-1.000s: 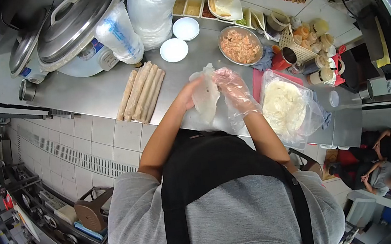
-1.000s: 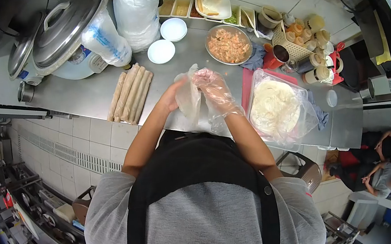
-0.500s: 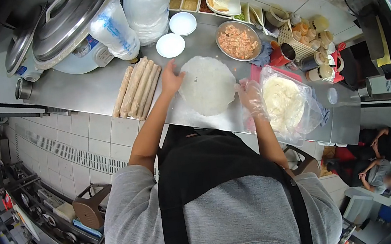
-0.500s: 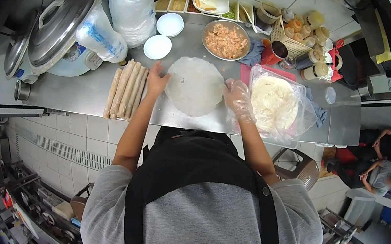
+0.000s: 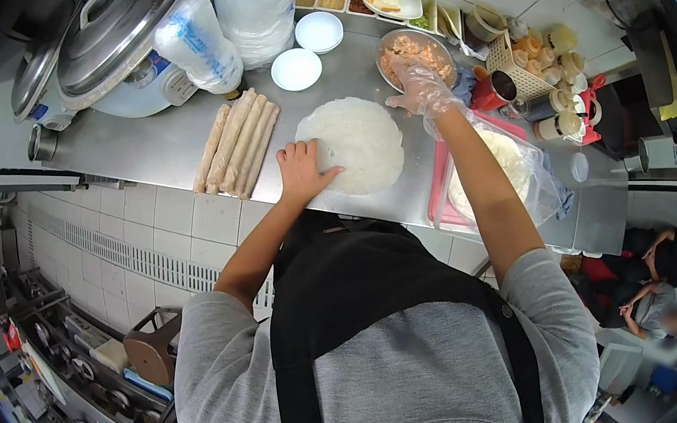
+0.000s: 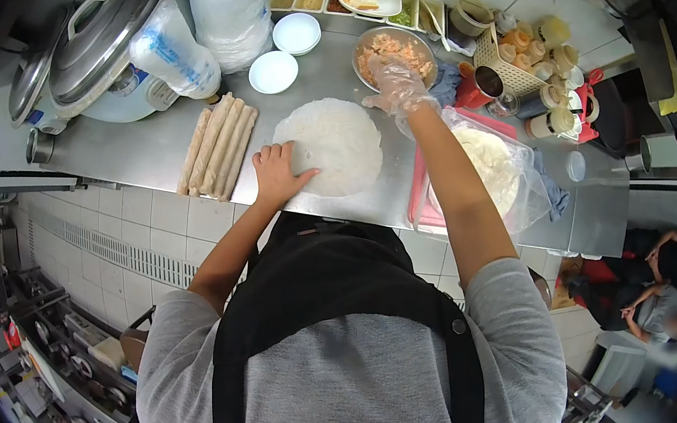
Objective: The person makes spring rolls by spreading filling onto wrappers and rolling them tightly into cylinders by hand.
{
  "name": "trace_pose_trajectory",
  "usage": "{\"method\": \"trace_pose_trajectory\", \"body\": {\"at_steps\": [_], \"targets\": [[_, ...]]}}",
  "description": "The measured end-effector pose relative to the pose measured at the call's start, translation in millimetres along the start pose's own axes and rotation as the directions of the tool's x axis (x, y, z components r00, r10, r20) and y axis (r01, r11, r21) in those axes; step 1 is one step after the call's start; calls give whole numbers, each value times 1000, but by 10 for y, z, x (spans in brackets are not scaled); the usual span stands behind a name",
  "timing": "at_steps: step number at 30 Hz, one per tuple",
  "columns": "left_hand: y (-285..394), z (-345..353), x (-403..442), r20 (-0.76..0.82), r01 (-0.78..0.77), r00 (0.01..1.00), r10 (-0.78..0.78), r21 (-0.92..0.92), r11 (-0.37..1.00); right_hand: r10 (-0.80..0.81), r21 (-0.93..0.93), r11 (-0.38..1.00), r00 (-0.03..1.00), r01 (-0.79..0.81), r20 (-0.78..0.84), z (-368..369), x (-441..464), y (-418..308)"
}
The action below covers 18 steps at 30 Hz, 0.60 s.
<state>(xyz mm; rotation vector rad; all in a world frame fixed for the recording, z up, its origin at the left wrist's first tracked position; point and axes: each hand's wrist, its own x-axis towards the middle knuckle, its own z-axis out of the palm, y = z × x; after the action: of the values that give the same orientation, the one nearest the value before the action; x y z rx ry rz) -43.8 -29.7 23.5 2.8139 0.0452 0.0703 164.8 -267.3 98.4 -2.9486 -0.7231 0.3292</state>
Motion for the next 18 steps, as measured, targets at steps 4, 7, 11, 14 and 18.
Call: {"method": "trace_pose_trajectory", "body": {"at_steps": [4,7,11,14,18], "targets": [[-81,135,-1,-77,-85,994,77,-97,992,-139,-39,989,987,142,80,224,249,194],[-158,226,108,-154,-255,961,231,-162,953,-45,22,999,982,42,183,61,195,79],[-173,271,128,-61,-273,962,268,-114,955,-13,35,999,980,7,197,27,204,93],[-158,267,117,-54,-257,966,252,-106,961,68,155,984,986,-92,152,107,186,94],[-102,222,90,-48,-233,972,229,-99,967,137,399,910,990,-112,-34,195,304,153]]}}
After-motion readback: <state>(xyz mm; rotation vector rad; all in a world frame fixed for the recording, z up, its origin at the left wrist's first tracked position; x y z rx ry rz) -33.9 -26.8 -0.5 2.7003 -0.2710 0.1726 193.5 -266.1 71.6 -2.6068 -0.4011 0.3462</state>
